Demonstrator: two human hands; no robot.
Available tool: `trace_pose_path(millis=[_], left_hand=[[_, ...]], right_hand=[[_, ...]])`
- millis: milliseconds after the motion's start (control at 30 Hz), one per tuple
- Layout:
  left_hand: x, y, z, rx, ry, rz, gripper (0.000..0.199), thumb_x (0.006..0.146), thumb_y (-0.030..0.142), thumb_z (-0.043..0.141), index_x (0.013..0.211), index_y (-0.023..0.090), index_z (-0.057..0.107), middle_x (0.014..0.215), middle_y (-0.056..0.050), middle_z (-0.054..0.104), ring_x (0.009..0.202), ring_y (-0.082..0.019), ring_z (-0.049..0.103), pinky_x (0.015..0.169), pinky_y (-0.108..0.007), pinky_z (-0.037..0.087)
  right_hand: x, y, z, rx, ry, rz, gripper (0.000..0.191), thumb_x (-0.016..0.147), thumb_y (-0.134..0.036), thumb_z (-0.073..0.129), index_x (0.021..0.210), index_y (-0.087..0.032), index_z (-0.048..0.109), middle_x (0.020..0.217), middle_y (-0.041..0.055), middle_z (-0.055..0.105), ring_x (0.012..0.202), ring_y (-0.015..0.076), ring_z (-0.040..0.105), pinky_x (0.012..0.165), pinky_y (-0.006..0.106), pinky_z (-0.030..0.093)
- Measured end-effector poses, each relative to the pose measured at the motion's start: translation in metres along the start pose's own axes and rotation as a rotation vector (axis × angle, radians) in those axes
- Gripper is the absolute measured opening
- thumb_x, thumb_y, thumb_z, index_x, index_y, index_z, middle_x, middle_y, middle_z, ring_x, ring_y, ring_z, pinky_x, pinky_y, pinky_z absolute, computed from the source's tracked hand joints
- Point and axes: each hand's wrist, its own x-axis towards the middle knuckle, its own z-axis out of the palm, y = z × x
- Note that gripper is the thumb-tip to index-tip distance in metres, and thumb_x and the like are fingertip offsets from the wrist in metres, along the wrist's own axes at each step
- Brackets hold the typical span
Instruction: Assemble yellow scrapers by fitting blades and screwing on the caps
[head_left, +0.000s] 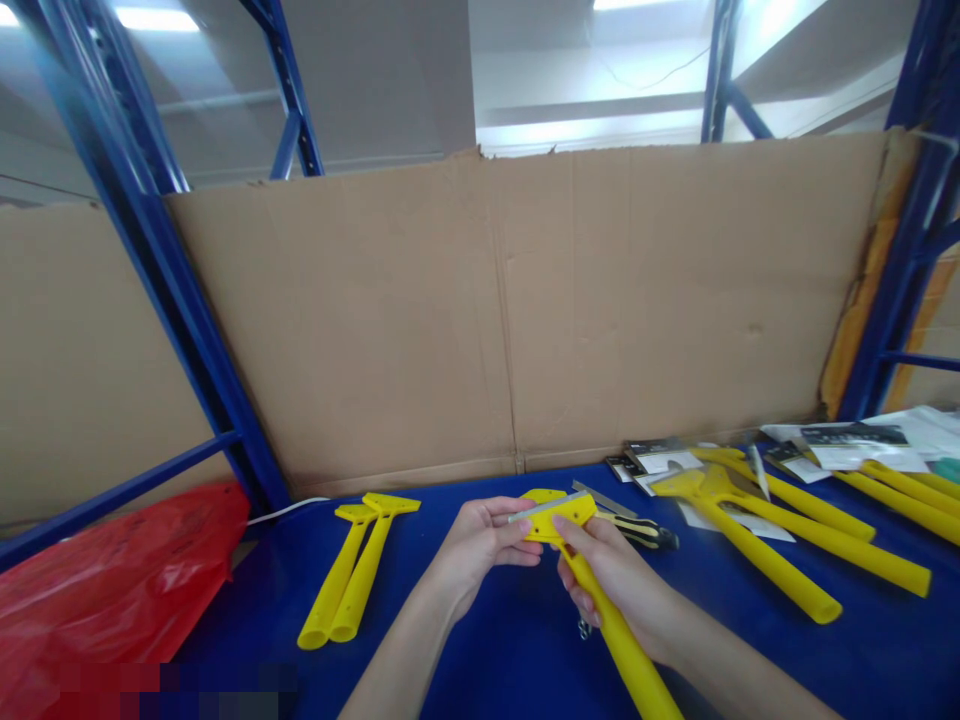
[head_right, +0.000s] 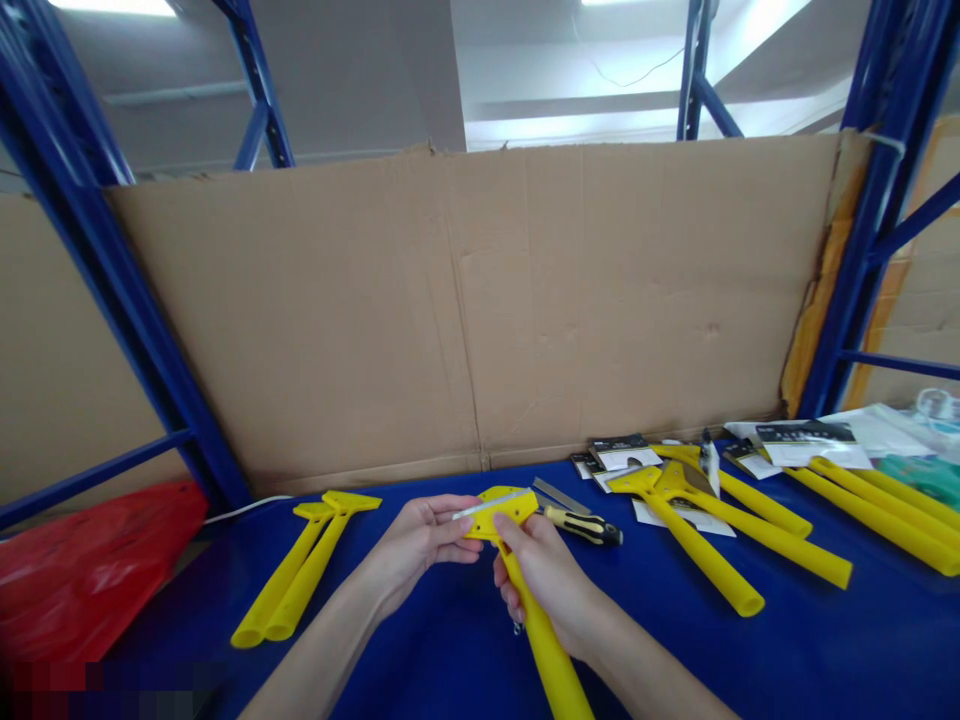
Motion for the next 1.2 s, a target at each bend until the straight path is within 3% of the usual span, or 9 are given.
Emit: trace_pose_path(millis=[167, 467, 633, 767, 933, 1067, 1200], left_hand=[[-0.002, 0.000, 0.002, -0.014, -0.019, 0.019, 0.022, 0.075, 0.005, 0.061, 0.097, 0.005, 0.063, 0.081, -0.013, 0.071, 0.056, -0.015, 0.067, 0.058, -0.026, 0.056], [-0.003, 0.002, 0.003, -0.032, -0.040, 0.027, 0.031, 0.067, 0.011, 0.072, 0.096, 0.006, 0.064, 0.079, -0.012, 0.071, 0.056, -0.016, 0.067, 0.059, -0.026, 0.056], [-0.004, 0.002, 0.005, -0.067, -0.043, -0.007, 0.027, 0.071, 0.015, 0.070, 0.096, 0.008, 0.064, 0.084, -0.012, 0.070, 0.061, -0.015, 0.067, 0.060, -0.026, 0.057], [-0.005, 0.001, 0.006, -0.049, -0.065, 0.018, 0.019, 0.071, 0.018, 0.071, 0.085, 0.008, 0.065, 0.071, -0.008, 0.068, 0.058, -0.013, 0.064, 0.061, -0.026, 0.056], [-0.005, 0.002, 0.009, -0.034, 0.000, 0.028, 0.013, 0.067, 0.011, 0.071, 0.076, 0.008, 0.063, 0.063, -0.005, 0.065, 0.051, -0.011, 0.061, 0.058, -0.027, 0.056], [-0.003, 0.001, 0.011, -0.059, 0.015, 0.043, 0.023, 0.068, 0.011, 0.071, 0.090, 0.008, 0.064, 0.073, -0.007, 0.069, 0.053, -0.011, 0.062, 0.060, -0.028, 0.057], [-0.003, -0.003, 0.012, -0.055, -0.006, 0.124, 0.027, 0.075, 0.021, 0.067, 0.099, 0.009, 0.066, 0.082, -0.011, 0.070, 0.059, -0.013, 0.064, 0.061, -0.027, 0.056]], right_hand=[[-0.001, -0.002, 0.001, -0.049, 0.014, -0.017, 0.018, 0.088, -0.037, 0.045, 0.081, -0.021, 0.042, 0.045, -0.0080, 0.049, 0.028, 0.0039, 0.035, 0.028, 0.014, 0.027], [-0.006, -0.004, 0.000, -0.016, 0.019, -0.028, 0.019, 0.087, -0.034, 0.047, 0.075, -0.021, 0.040, 0.044, -0.0074, 0.050, 0.028, 0.0034, 0.034, 0.028, 0.013, 0.025], [-0.006, -0.005, 0.001, 0.017, 0.041, -0.053, 0.021, 0.085, -0.035, 0.049, 0.073, -0.021, 0.040, 0.044, -0.0069, 0.050, 0.028, 0.0031, 0.034, 0.028, 0.013, 0.026], [-0.005, -0.004, 0.002, 0.017, 0.033, -0.075, 0.023, 0.084, -0.037, 0.050, 0.071, -0.020, 0.041, 0.043, -0.0071, 0.049, 0.027, 0.0028, 0.033, 0.027, 0.013, 0.027], [-0.002, 0.000, 0.004, 0.028, 0.032, -0.074, 0.025, 0.085, -0.036, 0.049, 0.069, -0.019, 0.042, 0.044, -0.0072, 0.049, 0.026, 0.0020, 0.033, 0.027, 0.013, 0.025], [-0.002, -0.002, 0.003, 0.038, 0.015, -0.047, 0.025, 0.087, -0.036, 0.045, 0.068, -0.019, 0.043, 0.043, -0.0070, 0.048, 0.025, 0.0027, 0.033, 0.026, 0.013, 0.025], [-0.004, -0.005, 0.001, 0.082, 0.050, -0.077, 0.021, 0.086, -0.034, 0.048, 0.072, -0.019, 0.043, 0.044, -0.0071, 0.049, 0.027, 0.0027, 0.034, 0.027, 0.013, 0.027]])
